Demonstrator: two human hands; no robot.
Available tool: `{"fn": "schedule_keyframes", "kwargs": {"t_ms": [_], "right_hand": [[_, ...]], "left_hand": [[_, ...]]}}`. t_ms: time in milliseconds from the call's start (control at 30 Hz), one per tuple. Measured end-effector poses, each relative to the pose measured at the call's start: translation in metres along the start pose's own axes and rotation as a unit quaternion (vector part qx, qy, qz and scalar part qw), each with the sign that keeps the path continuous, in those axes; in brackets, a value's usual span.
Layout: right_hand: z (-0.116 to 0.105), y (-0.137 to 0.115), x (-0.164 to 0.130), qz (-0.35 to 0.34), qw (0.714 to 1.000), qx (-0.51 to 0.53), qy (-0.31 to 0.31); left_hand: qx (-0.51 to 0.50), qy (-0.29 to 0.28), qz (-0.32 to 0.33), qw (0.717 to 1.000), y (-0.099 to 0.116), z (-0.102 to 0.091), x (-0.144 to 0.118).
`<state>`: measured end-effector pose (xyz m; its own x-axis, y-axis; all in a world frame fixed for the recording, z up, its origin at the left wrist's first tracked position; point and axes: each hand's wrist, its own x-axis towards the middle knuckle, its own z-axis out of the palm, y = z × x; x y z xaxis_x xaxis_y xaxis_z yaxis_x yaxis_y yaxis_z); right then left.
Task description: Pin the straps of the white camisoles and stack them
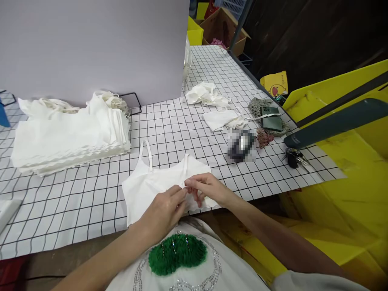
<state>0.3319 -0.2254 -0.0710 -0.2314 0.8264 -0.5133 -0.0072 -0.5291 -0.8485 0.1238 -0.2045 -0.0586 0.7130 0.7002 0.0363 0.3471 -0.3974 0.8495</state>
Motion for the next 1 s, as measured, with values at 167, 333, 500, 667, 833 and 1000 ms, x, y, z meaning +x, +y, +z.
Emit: {"fn": "schedule_keyframes", "kwargs": {"t_ms": [167,333,500,667,833,1000], "right_hand": [[0.006,-0.001,0.011,-0.02,0.995,0.089,0.039],[-0.001,0.0,0.008,-0.033,0.992,-0.08,0.095],[0.008,0.004,0.008,-0.044,0.988,-0.13,0.072],[0.007,0.0,0.015,-0.049,0.988,-0.09,0.115],[0.006,-0.009,0.025,-0.027,0.992,0.106,0.059],[0.018,-0.01,0.028,-0.009,0.992,0.124,0.011]], "left_hand": [[-0.174,-0.022,-0.165,0.971,-0.001,-0.01,0.013],[-0.177,-0.034,-0.165,0.97,-0.014,-0.019,0.023],[0.061,0.081,-0.115,0.988,-0.037,-0.02,0.062],[0.124,0.026,-0.133,0.983,-0.045,-0.014,0.099],[0.023,0.052,-0.143,0.988,-0.029,-0.016,0.104],[0.082,0.056,-0.129,0.987,-0.02,-0.016,0.113]]}}
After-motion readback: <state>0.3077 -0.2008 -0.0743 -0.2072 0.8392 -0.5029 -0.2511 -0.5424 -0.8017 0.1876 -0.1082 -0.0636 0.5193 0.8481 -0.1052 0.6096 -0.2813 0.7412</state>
